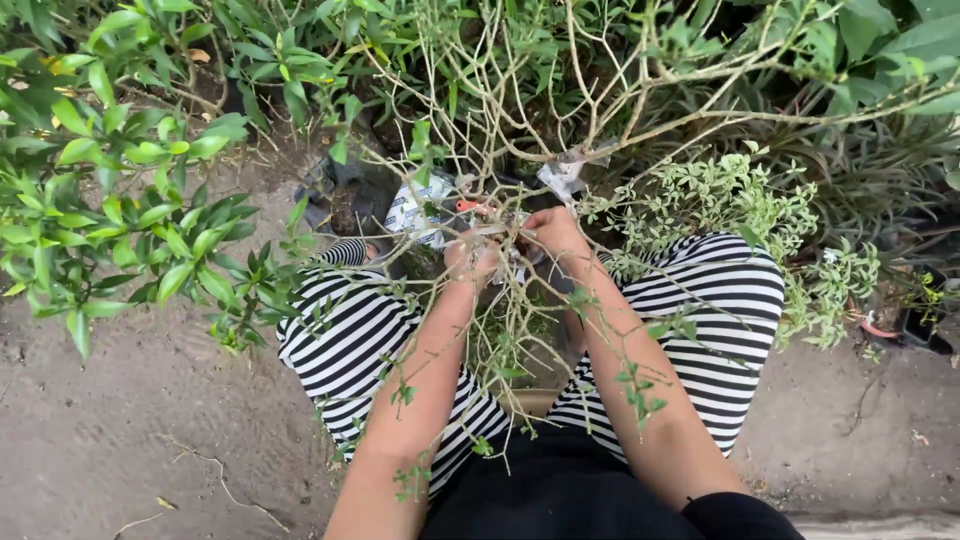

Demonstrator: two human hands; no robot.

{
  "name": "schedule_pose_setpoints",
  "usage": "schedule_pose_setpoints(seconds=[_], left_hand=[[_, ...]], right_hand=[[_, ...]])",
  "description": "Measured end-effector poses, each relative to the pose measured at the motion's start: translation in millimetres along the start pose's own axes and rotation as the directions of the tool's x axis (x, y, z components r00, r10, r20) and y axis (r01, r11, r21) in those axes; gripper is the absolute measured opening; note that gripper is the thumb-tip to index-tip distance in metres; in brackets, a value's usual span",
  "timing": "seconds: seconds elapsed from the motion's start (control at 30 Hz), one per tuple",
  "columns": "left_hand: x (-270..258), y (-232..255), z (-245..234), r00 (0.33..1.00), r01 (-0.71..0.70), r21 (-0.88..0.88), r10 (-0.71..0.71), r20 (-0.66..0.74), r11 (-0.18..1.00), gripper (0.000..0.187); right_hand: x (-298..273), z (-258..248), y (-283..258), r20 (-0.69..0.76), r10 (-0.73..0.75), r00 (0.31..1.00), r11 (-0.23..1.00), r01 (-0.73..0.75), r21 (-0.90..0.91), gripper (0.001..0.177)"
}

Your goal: Preparing a plant branch for marcotting by wrapping it with plastic and tying it securely.

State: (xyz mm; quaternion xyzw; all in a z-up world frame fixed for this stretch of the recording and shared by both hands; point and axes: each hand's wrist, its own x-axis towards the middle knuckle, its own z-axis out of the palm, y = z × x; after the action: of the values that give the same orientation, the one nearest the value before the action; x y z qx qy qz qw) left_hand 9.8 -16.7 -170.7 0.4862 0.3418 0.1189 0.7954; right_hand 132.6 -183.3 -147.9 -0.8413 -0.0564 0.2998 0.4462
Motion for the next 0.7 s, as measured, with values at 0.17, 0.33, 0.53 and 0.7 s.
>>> schedule_pose_setpoints(seconds=[0.17,0.33,0.53,0.7], left_hand=[[5.5,8.5,6.3,0.973,0.199,-0.271,-0.224,-0.063,0.942,0.025],[11.3,-22.6,-11.2,0.983,-0.18,0.63,0.156,0.094,0.755,0.043],[-20.8,45.0,7.5,0.977,-0.213,0.841,0.119,0.176,0.498,0.033],[-18.5,64.7,16.2,0.915,-0.398,0.89,0.158,0.37,0.222,0.039]], right_hand=[[-27.8,-9.8,-35.3,0.002,-0.018,1.0,0.972,0.018,-0.233,0.025],[-66.8,9.4,-92.3,-0.045,-0.178,0.983,0.704,0.096,-0.704,0.022],[-8.2,52.7,-29.1,-0.02,-0.161,0.987,0.673,0.095,-0.734,0.031],[30.8,58.5,18.7,-0.073,-0.225,0.972,0.853,0.16,-0.497,0.045]])
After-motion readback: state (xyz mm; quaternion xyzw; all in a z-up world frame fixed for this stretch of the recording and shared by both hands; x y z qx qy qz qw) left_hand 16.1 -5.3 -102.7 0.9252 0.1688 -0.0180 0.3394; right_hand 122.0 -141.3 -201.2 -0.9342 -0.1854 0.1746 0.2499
